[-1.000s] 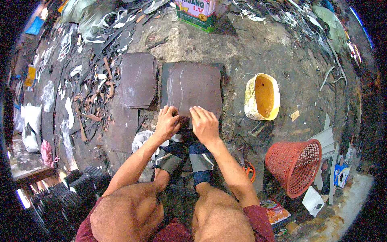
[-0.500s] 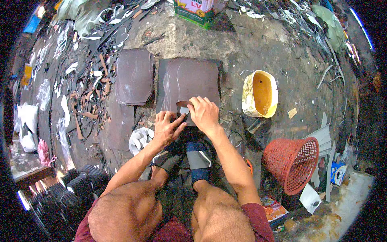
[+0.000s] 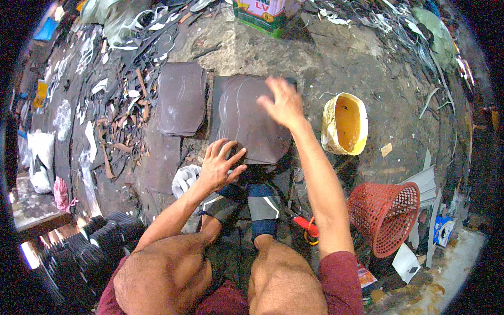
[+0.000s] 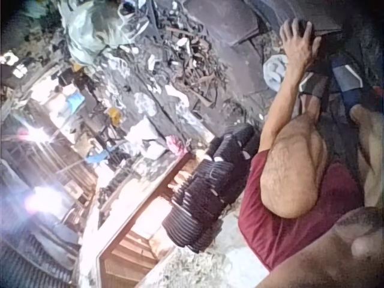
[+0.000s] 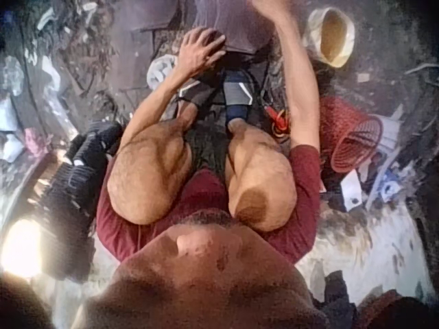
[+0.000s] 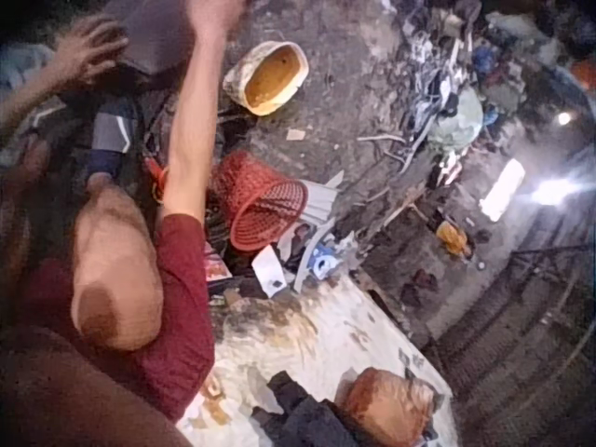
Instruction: The person sits on the floor and repeatedly trims the edges of dark brown rubber sheets using a small blade. They lift each sheet, trim along the perimeter, and place it back into a stack. The process is repeated for multiple sheets.
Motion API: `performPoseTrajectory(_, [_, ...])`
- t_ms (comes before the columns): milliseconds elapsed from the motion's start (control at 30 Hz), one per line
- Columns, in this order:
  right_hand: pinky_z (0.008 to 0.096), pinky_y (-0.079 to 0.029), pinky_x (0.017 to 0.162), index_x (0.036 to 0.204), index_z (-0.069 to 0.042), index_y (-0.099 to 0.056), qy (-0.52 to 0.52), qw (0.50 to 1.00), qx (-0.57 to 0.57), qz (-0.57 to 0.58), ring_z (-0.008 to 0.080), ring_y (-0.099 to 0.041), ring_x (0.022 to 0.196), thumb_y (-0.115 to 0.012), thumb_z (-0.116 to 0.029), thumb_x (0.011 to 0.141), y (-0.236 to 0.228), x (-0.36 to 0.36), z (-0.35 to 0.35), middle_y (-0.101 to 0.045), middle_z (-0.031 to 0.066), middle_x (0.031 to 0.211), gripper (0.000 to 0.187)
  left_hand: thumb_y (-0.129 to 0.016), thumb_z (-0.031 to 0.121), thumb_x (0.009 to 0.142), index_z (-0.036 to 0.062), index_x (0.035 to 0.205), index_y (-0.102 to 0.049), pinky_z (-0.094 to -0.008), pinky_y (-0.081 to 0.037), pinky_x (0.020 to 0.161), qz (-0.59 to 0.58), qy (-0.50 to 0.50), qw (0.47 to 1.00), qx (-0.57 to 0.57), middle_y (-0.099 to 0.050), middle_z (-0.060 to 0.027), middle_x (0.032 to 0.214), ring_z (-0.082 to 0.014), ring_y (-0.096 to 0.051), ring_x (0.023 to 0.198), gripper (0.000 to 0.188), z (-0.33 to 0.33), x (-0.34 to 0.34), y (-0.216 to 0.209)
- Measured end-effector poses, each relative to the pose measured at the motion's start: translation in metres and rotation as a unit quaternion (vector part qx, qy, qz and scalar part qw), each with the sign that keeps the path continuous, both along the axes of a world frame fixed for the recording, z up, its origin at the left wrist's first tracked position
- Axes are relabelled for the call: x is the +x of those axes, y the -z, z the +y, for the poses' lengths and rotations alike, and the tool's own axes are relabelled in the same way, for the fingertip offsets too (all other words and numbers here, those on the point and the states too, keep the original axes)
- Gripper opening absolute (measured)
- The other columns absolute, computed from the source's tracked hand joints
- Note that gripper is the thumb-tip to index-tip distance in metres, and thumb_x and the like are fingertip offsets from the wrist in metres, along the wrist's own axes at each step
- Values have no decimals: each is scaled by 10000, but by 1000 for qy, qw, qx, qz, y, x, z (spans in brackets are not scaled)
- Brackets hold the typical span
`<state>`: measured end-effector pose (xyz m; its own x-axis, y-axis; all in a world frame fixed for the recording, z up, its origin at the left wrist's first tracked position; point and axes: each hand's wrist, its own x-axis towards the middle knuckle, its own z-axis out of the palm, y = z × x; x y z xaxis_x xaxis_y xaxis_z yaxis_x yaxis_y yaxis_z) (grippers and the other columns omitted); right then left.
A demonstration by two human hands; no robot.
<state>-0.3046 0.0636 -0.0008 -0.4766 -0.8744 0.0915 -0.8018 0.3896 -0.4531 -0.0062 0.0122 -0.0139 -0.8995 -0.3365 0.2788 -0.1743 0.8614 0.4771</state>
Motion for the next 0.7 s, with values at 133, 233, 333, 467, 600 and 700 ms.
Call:
performPoseTrajectory(133, [405, -486, 1068, 1449, -75, -539, 118, 989, 25, 87, 341, -623, 1269, -730, -317, 945, 22, 4, 4, -547, 127, 1517, 590, -765, 144, 899, 122, 1262, -732, -472, -478, 1007, 56, -175, 979, 85, -671, -129, 1203, -355, -596, 1136, 365, -2, 36, 13])
performPoseTrajectory(233, [422, -534, 922, 1083, -68, -695, 52, 998, 17, 12, 268, -732, 961, -743, -218, 948, -47, 52, 15, -759, 78, 1006, 208, -739, 74, 872, 101, 1284, -721, -458, -518, 896, -26, -128, 985, 110, -692, -131, 1033, -341, -633, 993, 414, -9, 93, 29])
performPoseTrajectory(333, [316, -536, 843, 996, -60, -738, 119, 933, -318, -121, 171, -699, 933, -754, -114, 933, -88, 38, 41, -750, 71, 981, 84, -729, 48, 834, 77, 1288, -713, -471, -531, 853, -97, -25, 983, 151, -696, -132, 955, -350, -640, 931, 455, -4, 101, 32])
performPoseTrajectory(467, [288, -548, 764, 1101, -36, -685, 246, 816, -478, -213, 145, -658, 877, -757, -94, 956, -127, 16, 76, -700, 45, 1011, 172, -725, 65, 808, 93, 1259, -733, -453, -550, 849, -199, -10, 963, 183, -676, -135, 928, -347, -649, 963, 452, -6, 101, 27])
performPoseTrajectory(600, [312, -567, 531, 1014, -71, -531, 310, 714, -416, -471, 162, -679, 783, -724, -55, 955, -86, 102, 102, -648, 25, 917, 203, -735, 98, 799, 97, 1106, -760, -418, -563, 776, -194, -27, 933, 302, -684, -116, 832, -294, -687, 850, 308, -21, 105, 37])
performPoseTrajectory(700, [331, -605, 576, 1091, -60, -568, 255, 732, -241, -584, 197, -714, 719, -749, -38, 931, -16, 192, 143, -706, 101, 931, 242, -754, 109, 825, 58, 1025, -755, -362, -573, 694, -208, 2, 909, 361, -747, -95, 803, -216, -722, 721, 206, -36, 106, 26])
